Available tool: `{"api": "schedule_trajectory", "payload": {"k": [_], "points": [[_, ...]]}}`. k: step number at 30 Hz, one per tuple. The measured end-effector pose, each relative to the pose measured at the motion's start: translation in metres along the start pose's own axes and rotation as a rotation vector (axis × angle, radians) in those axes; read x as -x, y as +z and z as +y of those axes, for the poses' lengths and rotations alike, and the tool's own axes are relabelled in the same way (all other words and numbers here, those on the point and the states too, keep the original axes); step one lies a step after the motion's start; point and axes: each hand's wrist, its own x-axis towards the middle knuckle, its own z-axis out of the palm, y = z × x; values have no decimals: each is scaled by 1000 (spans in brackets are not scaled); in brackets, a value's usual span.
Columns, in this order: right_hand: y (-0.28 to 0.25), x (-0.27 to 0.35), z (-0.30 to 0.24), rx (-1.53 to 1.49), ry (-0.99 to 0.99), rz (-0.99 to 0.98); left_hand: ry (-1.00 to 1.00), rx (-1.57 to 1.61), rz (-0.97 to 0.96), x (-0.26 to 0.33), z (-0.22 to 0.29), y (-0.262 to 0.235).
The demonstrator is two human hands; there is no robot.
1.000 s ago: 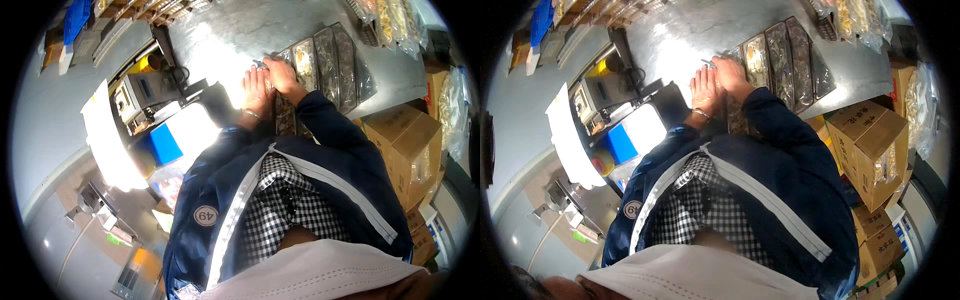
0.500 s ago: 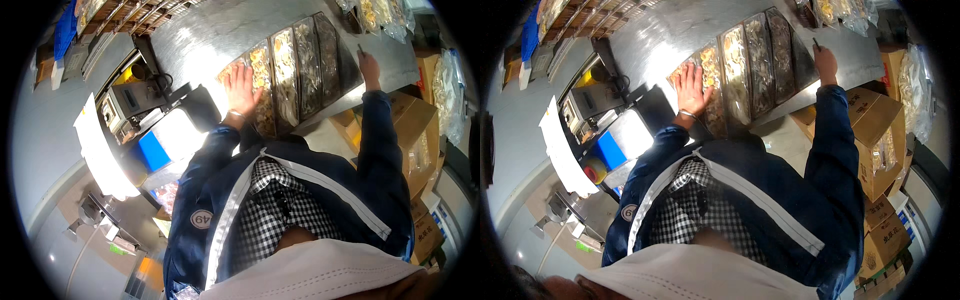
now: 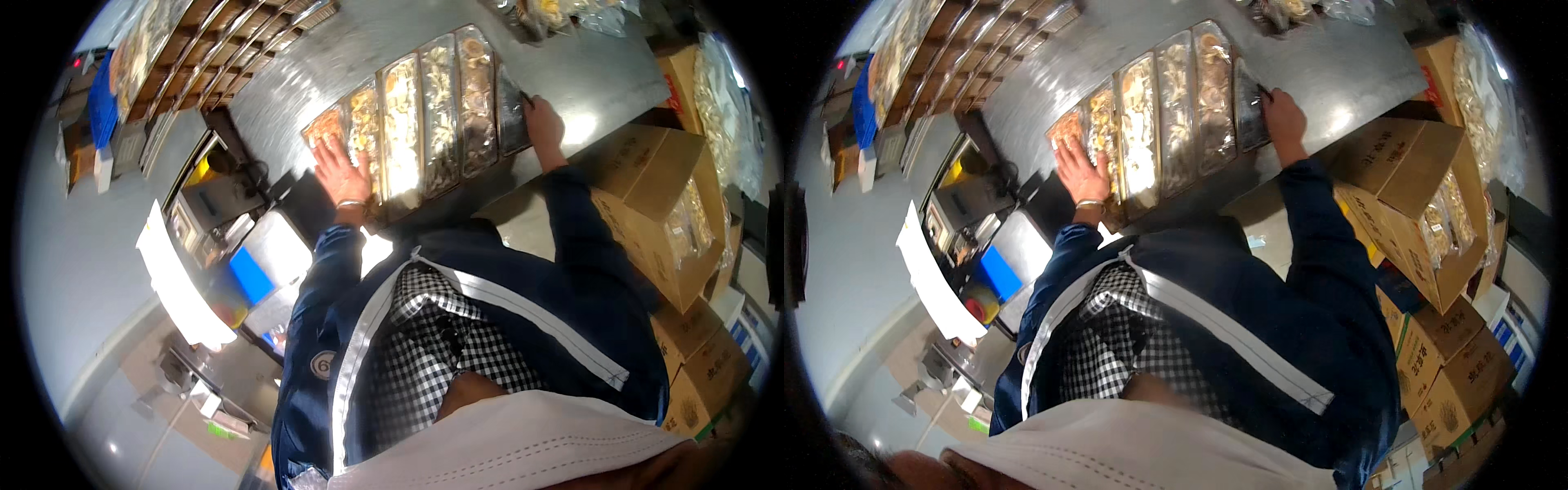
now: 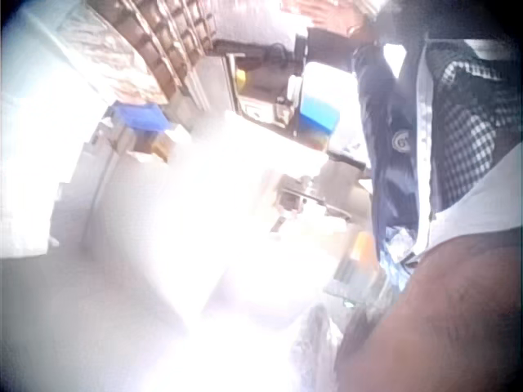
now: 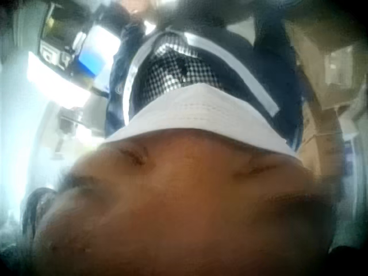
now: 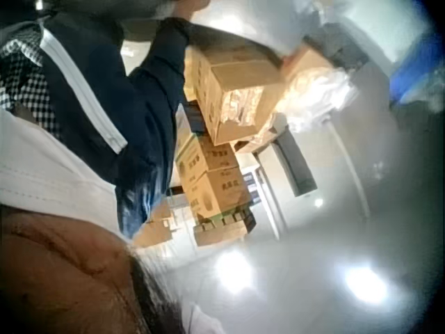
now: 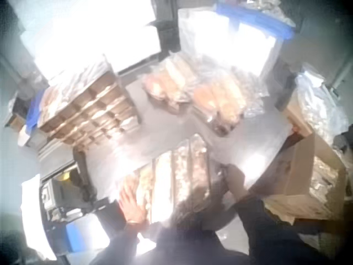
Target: The person repeatedly picks up small plastic bags containing dried food items, opens them, and uses a pen to write on the bags. They then place the bags into a stack of aluminum trays on the table. The person continues this process with multiple bags throughout the clip.
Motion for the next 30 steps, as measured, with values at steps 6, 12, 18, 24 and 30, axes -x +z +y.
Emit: {"api": "schedule_trajectory", "payload": {"k": [6, 12, 18, 24, 30], "points": [[8, 6, 4, -68, -87, 145, 24, -2, -20, -13, 2, -2], [-25, -24, 12, -552, 98, -108, -42, 109, 134, -4, -15, -26], [-7, -68, -19, -562, -103, -135, -111, 107, -22, 2, -3, -11], [11, -67, -32, -301, -247, 48, -53, 44, 61, -1, -1, 4], [-17, -49, -8, -443, -68, -33, -174, 329, 86, 11, -5, -19]]}}
